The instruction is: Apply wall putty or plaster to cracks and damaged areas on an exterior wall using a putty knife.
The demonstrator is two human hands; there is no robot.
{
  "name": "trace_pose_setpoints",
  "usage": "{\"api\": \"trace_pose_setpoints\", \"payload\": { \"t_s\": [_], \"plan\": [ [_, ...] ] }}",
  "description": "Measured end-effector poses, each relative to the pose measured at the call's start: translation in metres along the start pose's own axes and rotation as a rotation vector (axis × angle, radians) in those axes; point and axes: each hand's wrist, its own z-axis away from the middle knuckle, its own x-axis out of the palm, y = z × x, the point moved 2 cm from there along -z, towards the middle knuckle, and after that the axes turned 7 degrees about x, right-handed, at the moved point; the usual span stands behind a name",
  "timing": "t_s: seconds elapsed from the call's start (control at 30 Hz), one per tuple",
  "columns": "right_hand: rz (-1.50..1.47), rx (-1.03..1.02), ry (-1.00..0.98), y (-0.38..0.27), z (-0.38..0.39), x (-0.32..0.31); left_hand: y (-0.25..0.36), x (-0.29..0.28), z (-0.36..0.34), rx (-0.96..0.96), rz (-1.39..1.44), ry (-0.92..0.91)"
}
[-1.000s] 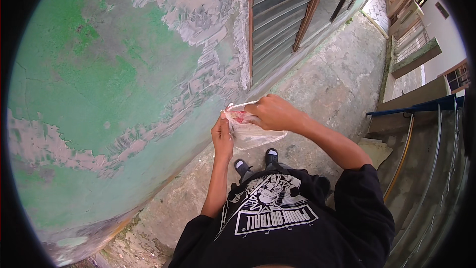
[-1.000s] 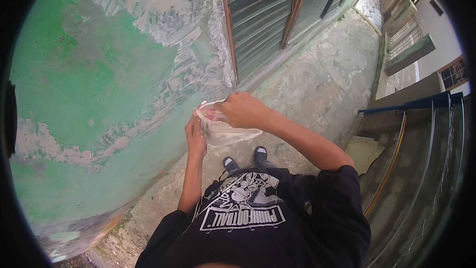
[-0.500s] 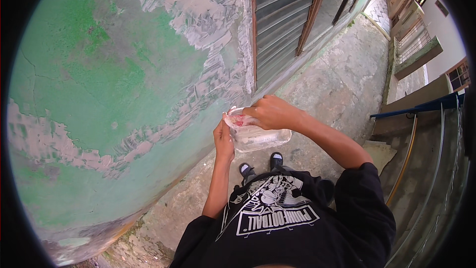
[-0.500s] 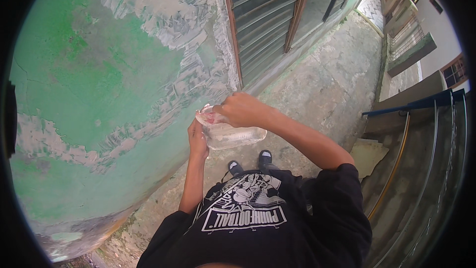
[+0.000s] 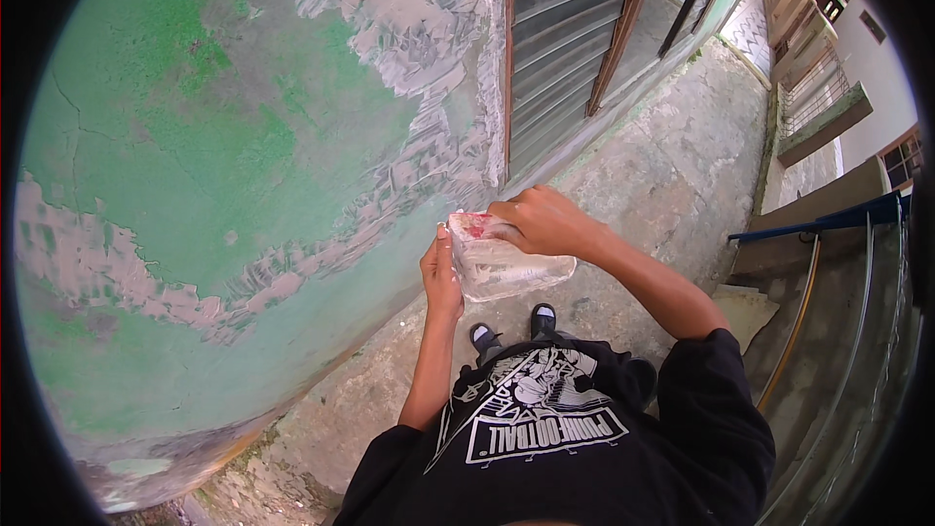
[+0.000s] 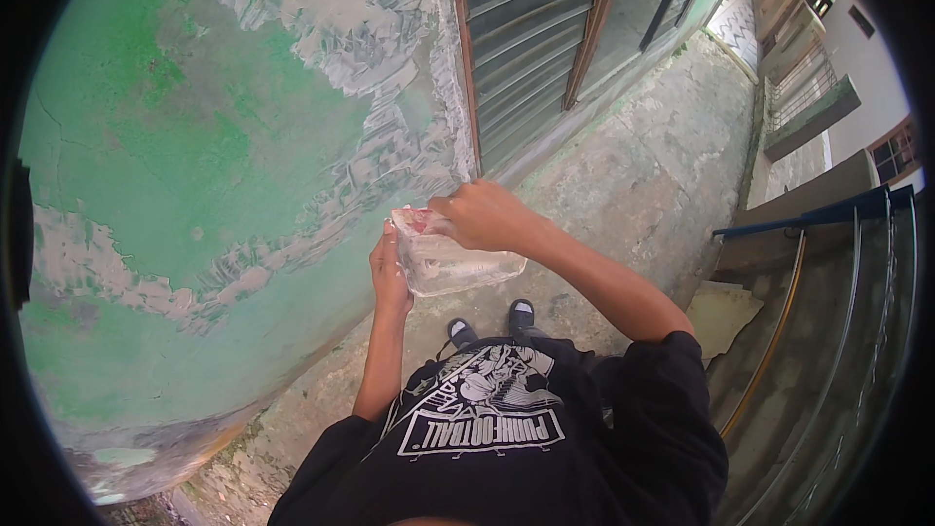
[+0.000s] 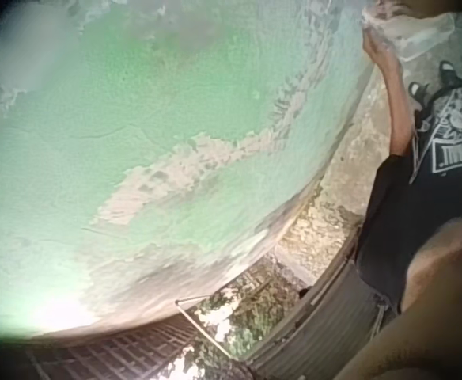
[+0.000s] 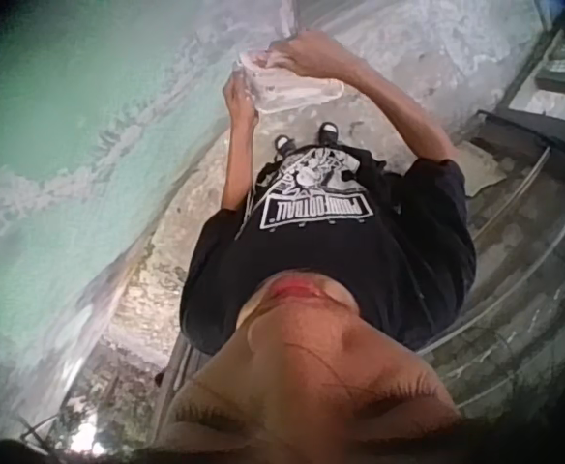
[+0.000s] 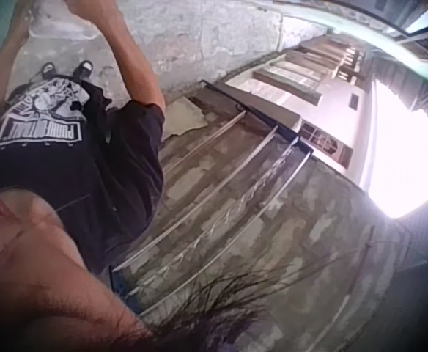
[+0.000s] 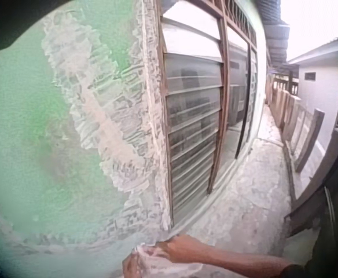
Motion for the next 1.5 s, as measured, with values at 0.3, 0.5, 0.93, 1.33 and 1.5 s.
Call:
{"api": "trace_pose_setpoints", "payload": {
  "t_s": [0.3,0.5,0.93,1.33,1.5],
  "plan": [
    [0.019,-0.037,-0.019,0.000,0.002,0.016,-0.005,0.002,0.004,0.140,-0.154,0.103],
    [0.059,-0.122,-0.080,0.000,0.006,0.022,-0.002,-0.004,0.005,0.017,-0.119,0.041],
    [-0.043,-0.197,-0.152,0.006,0.005,0.010,-0.006,-0.012,0.003,0.053,-0.104,0.026],
    [0.011,-0.277,-0.014,-0.007,0.016,0.024,0.003,-0.010,0.000,0.043,-0.072,0.039],
    [-0.029,-0.294,0.110,-0.001,0.022,0.037,0.002,-0.008,0.001,0.074,-0.107,0.075]
  ]
}}
